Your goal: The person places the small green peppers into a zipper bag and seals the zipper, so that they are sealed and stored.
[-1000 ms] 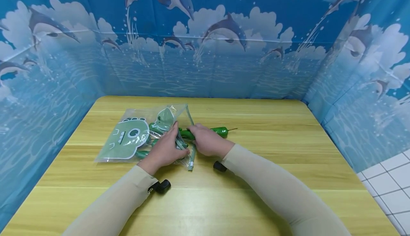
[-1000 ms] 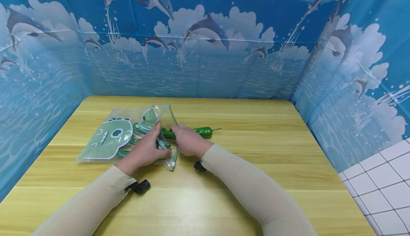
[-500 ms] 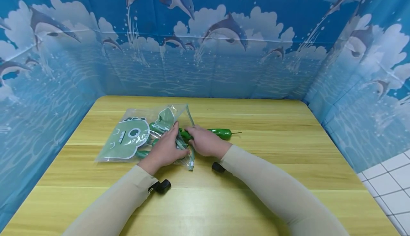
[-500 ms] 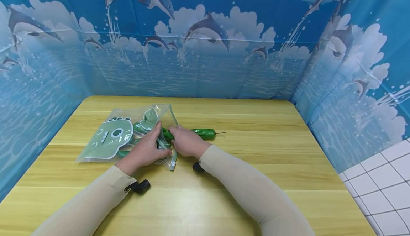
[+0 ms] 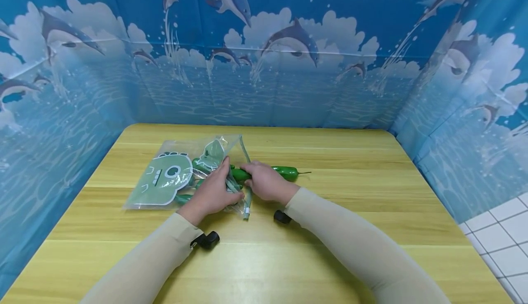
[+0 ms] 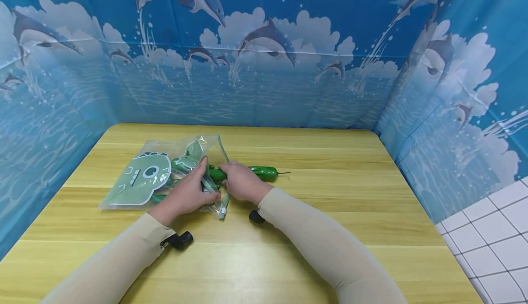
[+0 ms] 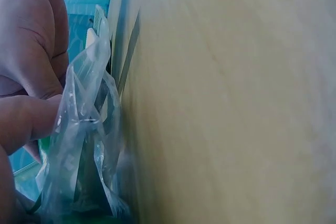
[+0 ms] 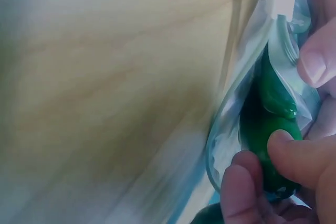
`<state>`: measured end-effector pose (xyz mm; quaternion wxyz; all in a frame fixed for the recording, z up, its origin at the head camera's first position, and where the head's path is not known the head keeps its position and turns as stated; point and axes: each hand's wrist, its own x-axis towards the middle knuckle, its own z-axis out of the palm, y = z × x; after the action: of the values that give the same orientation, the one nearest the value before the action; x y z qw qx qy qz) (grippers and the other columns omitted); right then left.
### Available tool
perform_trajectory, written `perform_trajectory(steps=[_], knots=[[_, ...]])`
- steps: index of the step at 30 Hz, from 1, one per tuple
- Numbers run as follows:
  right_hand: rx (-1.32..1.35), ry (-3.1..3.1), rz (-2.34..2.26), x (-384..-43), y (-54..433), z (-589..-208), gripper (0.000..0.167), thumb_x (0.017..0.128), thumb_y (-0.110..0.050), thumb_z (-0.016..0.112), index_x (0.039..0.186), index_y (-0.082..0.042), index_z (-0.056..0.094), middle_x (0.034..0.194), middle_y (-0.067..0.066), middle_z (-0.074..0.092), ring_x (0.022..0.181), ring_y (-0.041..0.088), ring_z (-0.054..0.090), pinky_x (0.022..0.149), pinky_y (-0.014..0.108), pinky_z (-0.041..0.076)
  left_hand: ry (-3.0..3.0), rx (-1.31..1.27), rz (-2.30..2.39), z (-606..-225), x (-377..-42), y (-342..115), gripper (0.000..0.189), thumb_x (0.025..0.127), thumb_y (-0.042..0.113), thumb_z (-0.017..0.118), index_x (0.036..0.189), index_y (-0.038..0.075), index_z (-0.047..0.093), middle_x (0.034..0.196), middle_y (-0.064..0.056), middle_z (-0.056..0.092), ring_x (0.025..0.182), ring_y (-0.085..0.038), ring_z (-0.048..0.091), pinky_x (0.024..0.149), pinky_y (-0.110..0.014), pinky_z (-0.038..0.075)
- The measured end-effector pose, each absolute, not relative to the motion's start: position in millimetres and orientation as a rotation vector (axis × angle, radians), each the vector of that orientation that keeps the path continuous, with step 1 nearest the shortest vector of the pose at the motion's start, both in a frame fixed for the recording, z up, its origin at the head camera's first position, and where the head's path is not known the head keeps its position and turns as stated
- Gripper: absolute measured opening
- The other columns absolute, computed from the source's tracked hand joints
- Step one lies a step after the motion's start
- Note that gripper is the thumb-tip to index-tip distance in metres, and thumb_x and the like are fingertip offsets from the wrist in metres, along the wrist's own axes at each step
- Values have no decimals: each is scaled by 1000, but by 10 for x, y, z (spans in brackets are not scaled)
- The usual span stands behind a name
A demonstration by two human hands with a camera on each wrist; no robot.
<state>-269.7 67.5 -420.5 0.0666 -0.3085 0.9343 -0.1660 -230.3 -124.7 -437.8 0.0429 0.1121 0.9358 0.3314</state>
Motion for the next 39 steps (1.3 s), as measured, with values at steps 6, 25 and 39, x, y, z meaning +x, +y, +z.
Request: perform_trajectory(steps=[6, 25, 39], knots=[[-940, 2783, -517, -2698, 705, -4195, 52, 108, -6, 55, 159, -7, 47, 145, 17, 59, 128, 27, 64, 110, 41, 54, 2854, 347, 1020, -4372, -2295, -1243, 116, 90, 41, 80, 170, 7, 4, 177, -15, 12, 160, -41, 26, 125, -60, 33], [-768, 2797, -741, -2810, 691, -4265, 41, 104, -11, 65, 145, -8, 62, 140, 13, 69, 129, 28, 66, 109, 43, 55, 2840, 324, 1037, -4365, -2300, -1251, 118, 89, 43, 81, 171, 10, 3, 177, -14, 13, 161, -40, 23, 127, -60, 29], [-666, 2768, -844, -2796, 630, -4256, 32, 105, -12, 65, 135, -4, 68, 119, 9, 77, 115, 23, 72, 100, 39, 59, 2832, 308, 1009, -4351, -2286, -1232, 119, 89, 45, 81, 171, 10, 2, 177, -14, 11, 162, -39, 20, 127, -61, 29]])
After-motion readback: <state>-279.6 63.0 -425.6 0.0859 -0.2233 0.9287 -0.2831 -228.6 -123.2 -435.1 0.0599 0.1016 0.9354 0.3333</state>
